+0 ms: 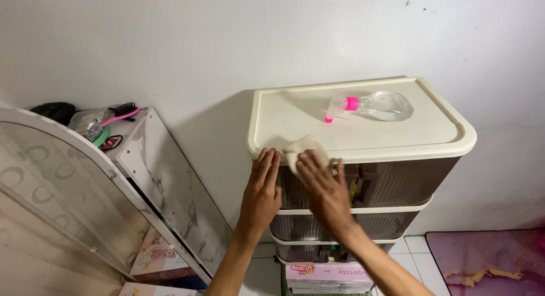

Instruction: The recorder cleans the top of a plastic cabinet using a spray and a cloth, then proceeds to organize the medicine and beauty bottles stored inside.

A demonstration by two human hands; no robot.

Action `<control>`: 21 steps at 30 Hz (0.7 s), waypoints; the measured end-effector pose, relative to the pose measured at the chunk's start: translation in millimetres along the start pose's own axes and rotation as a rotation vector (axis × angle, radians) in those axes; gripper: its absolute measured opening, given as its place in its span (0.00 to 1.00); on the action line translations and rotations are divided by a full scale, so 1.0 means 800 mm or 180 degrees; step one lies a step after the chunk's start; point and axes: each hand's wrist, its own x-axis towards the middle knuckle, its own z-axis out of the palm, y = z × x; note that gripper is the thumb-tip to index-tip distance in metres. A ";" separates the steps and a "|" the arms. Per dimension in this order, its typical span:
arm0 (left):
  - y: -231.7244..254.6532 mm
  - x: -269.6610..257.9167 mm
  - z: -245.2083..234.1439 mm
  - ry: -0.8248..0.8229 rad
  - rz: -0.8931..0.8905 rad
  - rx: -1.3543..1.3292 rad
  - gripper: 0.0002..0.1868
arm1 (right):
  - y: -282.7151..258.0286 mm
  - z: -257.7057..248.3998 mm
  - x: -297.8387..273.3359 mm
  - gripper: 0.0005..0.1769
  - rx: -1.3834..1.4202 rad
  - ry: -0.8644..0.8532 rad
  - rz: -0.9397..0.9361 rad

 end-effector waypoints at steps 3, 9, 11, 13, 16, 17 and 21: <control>-0.011 -0.004 0.012 -0.0030 0.0017 0.0015 0.41 | 0.028 -0.032 -0.010 0.36 -0.0406 -0.0027 0.0130; 0.000 -0.003 0.012 -0.0036 -0.0061 -0.0151 0.44 | 0.008 -0.015 -0.001 0.38 -0.0323 0.0052 0.0267; -0.002 -0.006 0.015 -0.0055 -0.0072 0.0035 0.45 | -0.012 -0.007 0.016 0.38 -0.0240 -0.0013 0.0181; -0.006 -0.006 0.016 -0.0073 -0.0075 0.0211 0.45 | -0.024 -0.006 0.027 0.39 -0.0167 -0.0077 0.0099; -0.008 -0.005 0.012 -0.0022 -0.0002 0.0147 0.44 | -0.018 -0.017 0.024 0.40 0.0279 -0.0159 0.0126; -0.008 -0.003 0.010 -0.0025 -0.0004 0.0021 0.44 | -0.007 -0.023 0.020 0.41 -0.0072 -0.0213 0.0071; -0.009 0.000 0.002 -0.0075 0.0005 -0.0081 0.43 | 0.035 -0.068 -0.002 0.41 -0.0492 -0.0088 0.0166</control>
